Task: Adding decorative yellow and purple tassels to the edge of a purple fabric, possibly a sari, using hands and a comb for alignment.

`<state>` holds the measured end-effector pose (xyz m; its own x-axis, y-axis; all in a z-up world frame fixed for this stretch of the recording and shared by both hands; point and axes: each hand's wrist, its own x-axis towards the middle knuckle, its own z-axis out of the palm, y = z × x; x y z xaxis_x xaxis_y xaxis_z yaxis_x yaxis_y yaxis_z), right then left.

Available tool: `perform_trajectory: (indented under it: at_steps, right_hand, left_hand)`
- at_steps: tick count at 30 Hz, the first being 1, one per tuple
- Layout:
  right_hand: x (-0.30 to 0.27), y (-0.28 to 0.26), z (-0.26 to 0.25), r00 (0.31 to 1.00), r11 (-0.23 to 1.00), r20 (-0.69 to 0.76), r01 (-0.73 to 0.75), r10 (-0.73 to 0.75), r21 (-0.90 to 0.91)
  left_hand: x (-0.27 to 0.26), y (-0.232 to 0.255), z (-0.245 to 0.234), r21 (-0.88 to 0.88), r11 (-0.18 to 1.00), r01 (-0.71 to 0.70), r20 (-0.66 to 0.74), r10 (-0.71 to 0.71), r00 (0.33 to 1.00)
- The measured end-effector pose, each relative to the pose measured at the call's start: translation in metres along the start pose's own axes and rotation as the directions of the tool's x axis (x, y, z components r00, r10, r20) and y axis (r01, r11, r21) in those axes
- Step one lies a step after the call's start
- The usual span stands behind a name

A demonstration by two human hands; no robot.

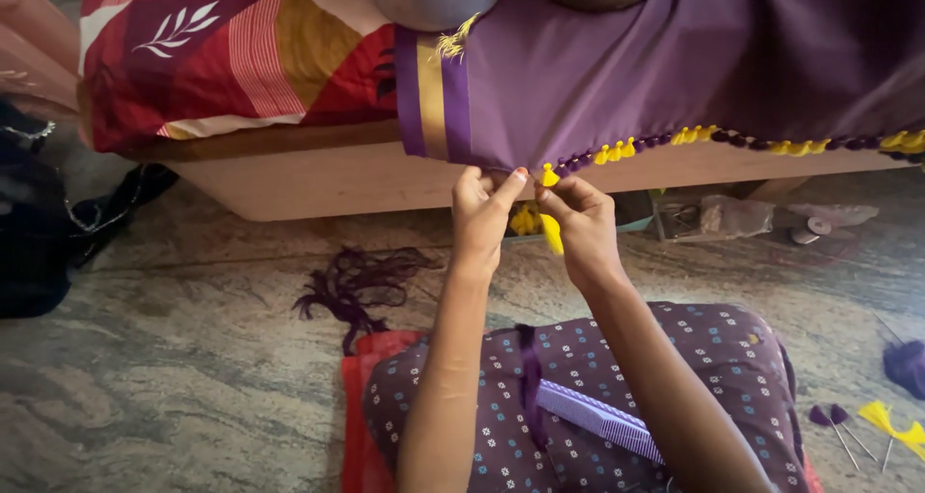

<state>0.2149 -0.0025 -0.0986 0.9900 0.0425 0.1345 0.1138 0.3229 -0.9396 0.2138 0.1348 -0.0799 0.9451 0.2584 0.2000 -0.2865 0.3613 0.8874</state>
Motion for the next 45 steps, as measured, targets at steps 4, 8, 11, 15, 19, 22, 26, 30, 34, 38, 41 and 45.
perform_trajectory:
  at_steps: [4, 8, 11, 15, 19, 22, 26, 30, 34, 38, 41, 45]
  right_hand:
    - [0.0, 0.003, 0.0, 1.0, 1.0, -0.005, -0.008, 0.008, 0.005]
    - [-0.006, -0.017, 0.017, 1.0, 0.999, 0.02, -0.025, 0.024, 0.026]
    - [-0.012, -0.032, 0.028, 0.992, 0.985, -0.006, -0.128, 0.13, 0.118]
    - [-0.017, -0.024, 0.03, 0.999, 0.991, 0.024, -0.041, 0.038, 0.125]
    - [-0.022, -0.028, 0.033, 1.0, 0.99, -0.014, 0.022, -0.021, 0.138]
    - [-0.021, -0.029, 0.029, 0.997, 0.997, -0.029, 0.072, -0.073, -0.032]
    - [-0.019, -0.027, 0.022, 0.985, 0.963, -0.016, 0.163, -0.17, -0.216]
    - [-0.023, -0.025, 0.018, 0.985, 0.954, -0.025, 0.162, -0.174, -0.254]
    - [-0.017, -0.01, 0.009, 0.99, 0.937, -0.052, 0.106, -0.13, -0.332]
    - [-0.014, 0.002, 0.005, 0.997, 0.987, -0.03, 0.072, -0.077, -0.141]
    - [-0.014, 0.002, 0.008, 0.998, 0.995, -0.015, 0.061, -0.063, -0.078]
    - [-0.015, 0.002, 0.009, 0.997, 0.996, -0.006, 0.072, -0.072, -0.049]
  left_hand:
    - [-0.001, 0.003, 0.001, -0.012, 1.0, 0.019, -0.003, -0.019, 1.0]
    - [0.001, 0.003, 0.0, 0.011, 0.999, 0.032, -0.013, -0.032, 0.999]
    - [0.001, 0.003, 0.001, 0.002, 0.997, 0.073, -0.018, -0.073, 0.997]
    - [-0.005, 0.012, 0.006, 0.021, 0.998, 0.06, -0.033, -0.059, 0.998]
    - [-0.009, 0.016, 0.009, -0.016, 0.996, 0.089, -0.036, -0.089, 0.995]
    - [-0.008, 0.011, 0.007, 0.006, 1.0, 0.01, -0.02, -0.01, 1.0]
    - [-0.008, 0.017, 0.011, -0.032, 0.999, 0.025, -0.024, -0.026, 0.999]
    - [-0.008, 0.008, 0.008, 0.046, 0.998, -0.038, -0.027, 0.039, 0.999]
    - [-0.007, 0.011, 0.008, 0.003, 1.0, -0.016, -0.035, 0.016, 0.999]
    - [-0.006, 0.011, 0.005, 0.001, 1.0, -0.02, -0.004, 0.02, 1.0]
    - [-0.006, 0.013, 0.006, -0.005, 1.0, -0.029, -0.004, 0.029, 1.0]
    - [-0.008, 0.017, 0.008, -0.041, 0.999, -0.011, 0.004, 0.012, 1.0]
